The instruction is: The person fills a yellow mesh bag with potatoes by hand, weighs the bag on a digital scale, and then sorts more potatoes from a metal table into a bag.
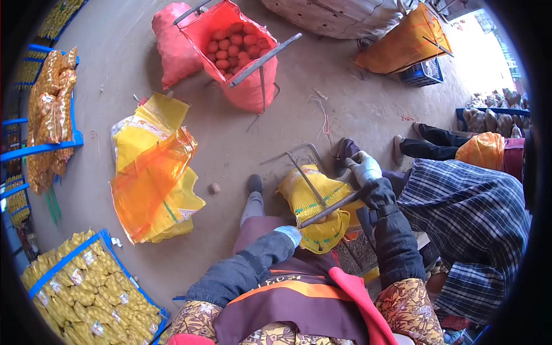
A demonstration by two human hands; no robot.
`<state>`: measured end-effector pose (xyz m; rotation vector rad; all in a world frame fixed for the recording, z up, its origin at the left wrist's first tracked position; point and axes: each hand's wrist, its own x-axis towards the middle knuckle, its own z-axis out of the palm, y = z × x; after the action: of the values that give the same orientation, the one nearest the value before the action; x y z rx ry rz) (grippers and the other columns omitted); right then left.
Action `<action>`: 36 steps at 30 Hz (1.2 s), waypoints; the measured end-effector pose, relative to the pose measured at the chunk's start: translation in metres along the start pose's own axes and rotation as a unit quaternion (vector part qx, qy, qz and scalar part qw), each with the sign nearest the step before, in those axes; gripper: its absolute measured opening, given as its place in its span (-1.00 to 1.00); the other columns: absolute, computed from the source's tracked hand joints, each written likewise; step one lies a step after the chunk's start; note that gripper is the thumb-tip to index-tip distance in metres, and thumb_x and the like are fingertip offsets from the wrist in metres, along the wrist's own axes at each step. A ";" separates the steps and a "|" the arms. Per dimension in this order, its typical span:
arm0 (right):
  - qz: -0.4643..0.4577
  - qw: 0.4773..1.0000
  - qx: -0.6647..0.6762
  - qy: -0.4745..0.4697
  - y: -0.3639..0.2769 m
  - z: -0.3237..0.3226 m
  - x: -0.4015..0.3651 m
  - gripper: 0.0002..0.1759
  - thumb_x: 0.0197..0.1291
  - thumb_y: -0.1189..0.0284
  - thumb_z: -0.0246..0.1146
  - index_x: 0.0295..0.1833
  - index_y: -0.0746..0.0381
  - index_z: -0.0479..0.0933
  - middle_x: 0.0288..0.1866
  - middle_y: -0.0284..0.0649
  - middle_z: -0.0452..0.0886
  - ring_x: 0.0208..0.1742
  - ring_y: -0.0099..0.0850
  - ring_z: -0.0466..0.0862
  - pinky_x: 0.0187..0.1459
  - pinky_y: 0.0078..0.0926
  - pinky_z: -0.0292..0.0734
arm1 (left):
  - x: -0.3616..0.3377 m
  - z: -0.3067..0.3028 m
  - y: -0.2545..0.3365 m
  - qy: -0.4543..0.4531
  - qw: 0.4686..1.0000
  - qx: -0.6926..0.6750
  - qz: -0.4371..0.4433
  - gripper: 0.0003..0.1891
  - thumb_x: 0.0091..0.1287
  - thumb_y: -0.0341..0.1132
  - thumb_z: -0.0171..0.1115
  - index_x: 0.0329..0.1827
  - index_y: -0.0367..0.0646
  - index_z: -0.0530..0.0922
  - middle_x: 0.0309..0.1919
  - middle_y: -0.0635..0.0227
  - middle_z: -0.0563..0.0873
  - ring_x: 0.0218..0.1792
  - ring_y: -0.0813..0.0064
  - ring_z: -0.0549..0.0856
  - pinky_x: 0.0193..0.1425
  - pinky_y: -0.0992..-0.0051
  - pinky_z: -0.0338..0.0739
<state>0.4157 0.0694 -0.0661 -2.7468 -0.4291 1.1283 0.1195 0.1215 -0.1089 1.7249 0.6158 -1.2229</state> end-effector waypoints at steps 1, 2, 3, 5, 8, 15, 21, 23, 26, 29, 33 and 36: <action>-0.012 0.999 0.036 0.027 0.001 0.002 0.000 -0.70 0.21 0.23 0.36 -0.09 0.21 0.60 -0.26 -0.18 0.70 -0.26 -0.34 0.67 -0.12 -0.39 0.53 | 0.001 -0.001 0.001 0.004 1.000 0.002 0.005 -0.46 0.46 0.09 -0.09 0.06 -0.19 0.64 0.01 -0.01 0.69 0.10 0.03 0.65 0.20 0.15 0.47; -0.024 0.995 0.074 0.055 0.002 0.004 -0.001 -0.72 0.21 0.25 0.37 -0.10 0.22 0.58 -0.31 -0.21 0.67 -0.32 -0.40 0.63 -0.16 -0.42 0.52 | 0.002 -0.001 0.000 0.003 1.000 0.000 0.004 -0.46 0.46 0.09 -0.09 0.06 -0.19 0.64 0.01 -0.01 0.69 0.10 0.03 0.65 0.20 0.15 0.47; -0.031 0.993 0.096 0.067 0.007 0.008 0.001 -0.75 0.22 0.31 0.37 -0.12 0.21 0.53 -0.38 -0.28 0.61 -0.35 -0.50 0.54 -0.22 -0.49 0.50 | 0.004 0.002 0.000 0.010 1.000 0.000 0.015 -0.46 0.45 0.09 -0.08 0.06 -0.19 0.64 0.01 -0.01 0.69 0.10 0.03 0.65 0.20 0.15 0.47; -0.052 0.989 0.100 0.095 0.028 0.019 0.015 -0.76 0.23 0.32 0.37 -0.11 0.20 0.53 -0.37 -0.28 0.60 -0.34 -0.51 0.54 -0.24 -0.50 0.49 | 0.002 0.004 0.000 0.032 0.999 -0.004 0.021 -0.46 0.44 0.10 -0.05 0.08 -0.18 0.63 0.02 -0.01 0.69 0.10 0.03 0.64 0.21 0.15 0.46; -0.070 0.981 0.137 0.115 0.029 0.018 0.010 -0.80 0.26 0.37 0.34 -0.09 0.20 0.53 -0.35 -0.31 0.58 -0.33 -0.55 0.52 -0.26 -0.54 0.49 | 0.007 0.005 0.001 0.008 1.000 -0.009 0.007 -0.46 0.44 0.10 -0.05 0.08 -0.18 0.63 0.03 -0.02 0.68 0.13 0.03 0.62 0.23 0.15 0.44; -0.220 0.876 0.346 0.254 -0.014 0.019 0.028 -0.71 0.31 0.33 0.30 0.06 0.18 0.48 -0.26 -0.21 0.66 -0.33 -0.53 0.63 -0.32 -0.55 0.54 | 0.005 0.038 -0.003 -0.011 0.994 0.107 0.032 -0.64 0.35 -0.14 0.09 0.00 -0.17 0.69 -0.04 0.03 0.73 0.02 0.08 0.71 0.13 0.19 0.58; -0.204 0.841 0.433 0.252 0.046 0.035 -0.033 -0.17 0.27 0.18 0.30 0.48 0.30 0.07 0.27 -0.08 0.38 0.22 -0.26 0.47 0.26 -0.32 0.40 | 0.003 0.050 -0.016 -0.042 0.993 0.097 0.051 -0.57 0.39 -0.03 0.03 -0.02 -0.19 0.68 -0.06 0.00 0.72 0.02 0.03 0.69 0.13 0.13 0.55; -0.218 0.908 0.299 0.196 0.093 0.076 -0.073 0.28 -0.16 -0.01 0.55 0.52 0.37 -0.02 0.42 0.08 0.26 0.43 -0.06 0.29 0.45 -0.20 0.14 | 0.004 0.047 -0.010 -0.041 0.994 0.081 0.059 -0.54 0.41 0.02 -0.01 -0.01 -0.17 0.67 -0.05 0.00 0.72 0.01 0.00 0.69 0.11 0.10 0.53; -0.034 0.995 -0.093 0.028 0.104 0.126 -0.134 0.46 -0.41 -0.01 0.64 0.53 0.38 -0.07 0.46 0.19 0.16 0.48 0.11 0.18 0.47 -0.13 0.12 | 0.006 0.047 -0.019 -0.031 0.995 0.056 0.078 -0.52 0.43 0.05 -0.05 0.01 -0.14 0.65 -0.06 0.00 0.71 0.00 -0.02 0.68 0.11 0.08 0.50; 0.191 0.964 0.167 0.085 0.155 0.187 -0.092 0.17 -0.14 0.02 0.54 0.48 0.36 0.12 0.38 0.15 0.30 0.40 0.03 0.33 0.42 -0.16 0.20 | 0.013 0.056 -0.027 -0.019 0.994 0.064 0.090 -0.55 0.42 0.02 -0.03 0.02 -0.13 0.65 -0.05 0.01 0.71 0.02 0.00 0.67 0.11 0.10 0.51; 0.249 0.702 0.582 0.326 0.224 0.238 -0.020 -0.52 0.36 0.28 0.16 0.28 0.35 0.41 0.21 -0.02 0.52 0.25 -0.21 0.52 0.31 -0.28 0.36 | -0.008 0.034 -0.023 -0.045 0.996 0.052 0.063 -0.60 0.40 -0.04 0.03 0.03 -0.14 0.64 -0.02 0.01 0.70 0.04 0.01 0.66 0.13 0.12 0.51; 0.108 0.764 0.558 0.306 0.254 0.220 -0.016 -0.62 0.36 0.42 0.10 0.22 0.36 0.45 0.14 -0.09 0.57 0.22 -0.25 0.56 0.29 -0.36 0.41 | 0.001 0.038 -0.037 -0.049 0.997 0.028 0.050 -0.63 0.42 -0.09 0.03 0.09 -0.13 0.57 -0.13 -0.03 0.71 0.00 -0.06 0.65 0.11 0.09 0.49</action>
<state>0.3022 -0.1718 -0.2716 -1.8534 0.5186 0.2210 0.0726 0.1057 -0.1279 1.7092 0.4349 -1.2557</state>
